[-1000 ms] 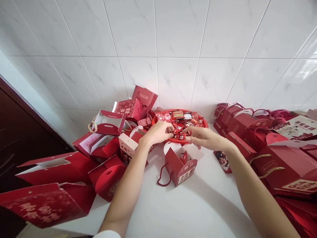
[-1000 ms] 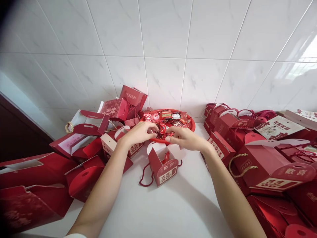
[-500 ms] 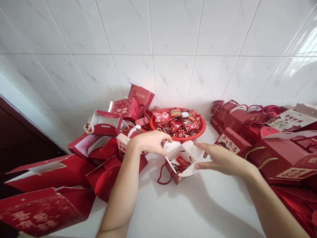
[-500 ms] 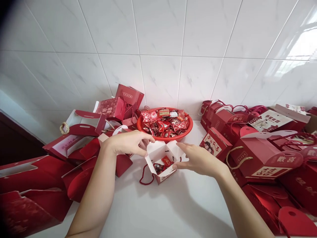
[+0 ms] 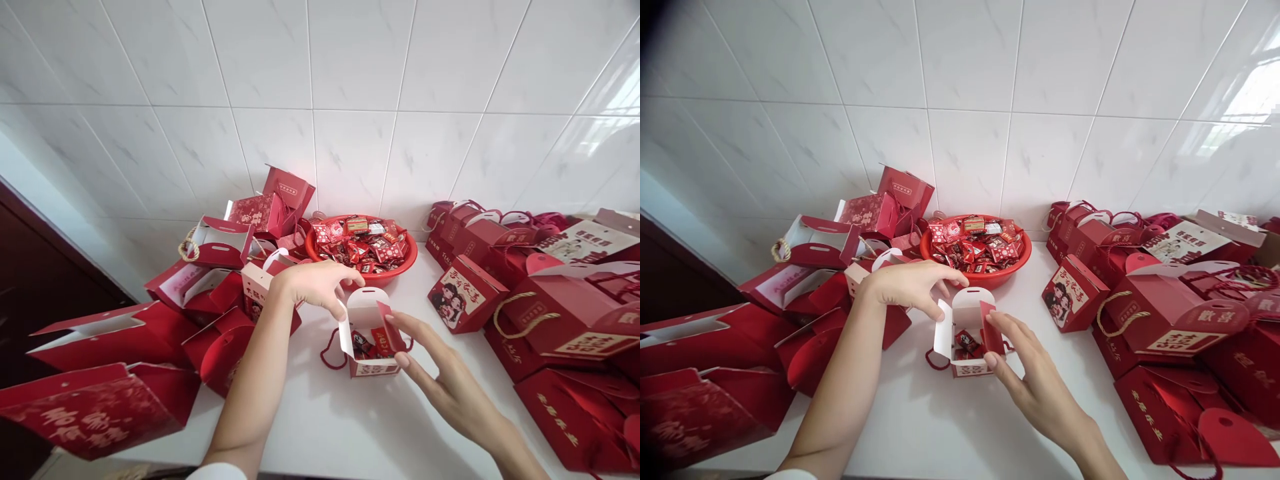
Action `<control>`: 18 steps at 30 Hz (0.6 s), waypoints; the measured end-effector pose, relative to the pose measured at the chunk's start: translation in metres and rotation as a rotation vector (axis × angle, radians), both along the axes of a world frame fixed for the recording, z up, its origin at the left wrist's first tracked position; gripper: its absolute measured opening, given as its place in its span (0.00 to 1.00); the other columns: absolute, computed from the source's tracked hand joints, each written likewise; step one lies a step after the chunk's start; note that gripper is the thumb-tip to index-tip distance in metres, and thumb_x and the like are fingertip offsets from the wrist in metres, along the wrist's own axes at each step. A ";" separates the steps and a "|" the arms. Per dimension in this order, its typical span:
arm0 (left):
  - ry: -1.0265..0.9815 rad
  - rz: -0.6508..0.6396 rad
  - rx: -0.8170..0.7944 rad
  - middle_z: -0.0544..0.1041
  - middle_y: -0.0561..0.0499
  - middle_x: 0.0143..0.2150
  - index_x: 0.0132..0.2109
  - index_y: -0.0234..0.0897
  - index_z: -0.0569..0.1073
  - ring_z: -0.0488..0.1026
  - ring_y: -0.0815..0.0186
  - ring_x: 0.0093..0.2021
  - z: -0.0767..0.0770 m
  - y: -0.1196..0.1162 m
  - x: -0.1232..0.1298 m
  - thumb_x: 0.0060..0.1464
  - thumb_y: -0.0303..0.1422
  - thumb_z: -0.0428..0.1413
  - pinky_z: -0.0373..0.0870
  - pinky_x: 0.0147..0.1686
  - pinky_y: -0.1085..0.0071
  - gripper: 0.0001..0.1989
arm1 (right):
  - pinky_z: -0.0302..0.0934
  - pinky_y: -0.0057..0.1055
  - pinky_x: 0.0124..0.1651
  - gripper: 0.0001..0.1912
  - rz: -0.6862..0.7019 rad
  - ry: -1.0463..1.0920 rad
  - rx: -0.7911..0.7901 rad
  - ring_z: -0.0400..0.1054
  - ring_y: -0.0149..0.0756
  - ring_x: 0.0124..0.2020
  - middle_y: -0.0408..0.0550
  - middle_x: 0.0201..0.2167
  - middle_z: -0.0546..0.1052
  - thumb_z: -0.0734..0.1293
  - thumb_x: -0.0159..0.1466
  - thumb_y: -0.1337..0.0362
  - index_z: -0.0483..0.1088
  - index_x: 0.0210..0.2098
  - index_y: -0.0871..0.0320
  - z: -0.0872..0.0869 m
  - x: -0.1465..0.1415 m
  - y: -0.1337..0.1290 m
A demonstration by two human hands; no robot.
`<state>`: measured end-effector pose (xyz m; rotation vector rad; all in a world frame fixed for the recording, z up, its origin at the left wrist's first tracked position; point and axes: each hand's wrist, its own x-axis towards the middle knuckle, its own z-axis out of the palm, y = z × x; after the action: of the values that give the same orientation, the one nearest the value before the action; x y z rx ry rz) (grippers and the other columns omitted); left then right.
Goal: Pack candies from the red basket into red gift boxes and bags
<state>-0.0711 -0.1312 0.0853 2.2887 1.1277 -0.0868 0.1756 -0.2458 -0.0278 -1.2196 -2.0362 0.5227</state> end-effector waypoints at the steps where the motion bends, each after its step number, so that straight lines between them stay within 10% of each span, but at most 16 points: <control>1: -0.012 0.003 -0.010 0.76 0.48 0.59 0.59 0.41 0.71 0.77 0.60 0.50 -0.001 0.001 0.000 0.44 0.33 0.65 0.70 0.42 0.73 0.33 | 0.64 0.42 0.62 0.25 0.017 0.010 -0.020 0.64 0.44 0.64 0.50 0.64 0.69 0.59 0.72 0.52 0.61 0.66 0.46 -0.004 -0.001 0.000; 10: 0.056 0.018 0.090 0.74 0.44 0.60 0.65 0.41 0.64 0.72 0.53 0.57 -0.013 -0.002 0.031 0.51 0.47 0.62 0.69 0.49 0.67 0.37 | 0.64 0.44 0.62 0.24 0.066 0.104 -0.048 0.63 0.45 0.64 0.53 0.63 0.69 0.58 0.72 0.51 0.62 0.65 0.48 -0.025 -0.002 0.007; 18: 0.286 0.035 0.267 0.79 0.40 0.47 0.45 0.35 0.74 0.76 0.49 0.47 -0.026 -0.008 0.065 0.49 0.45 0.63 0.69 0.40 0.64 0.21 | 0.67 0.44 0.55 0.21 -0.136 0.209 -0.008 0.70 0.46 0.56 0.55 0.55 0.75 0.65 0.67 0.52 0.66 0.56 0.54 -0.020 -0.018 0.021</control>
<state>-0.0066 -0.1397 0.0598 2.5486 1.3955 -0.2721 0.1577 -0.2245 -0.0481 -1.2437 -1.7652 0.5677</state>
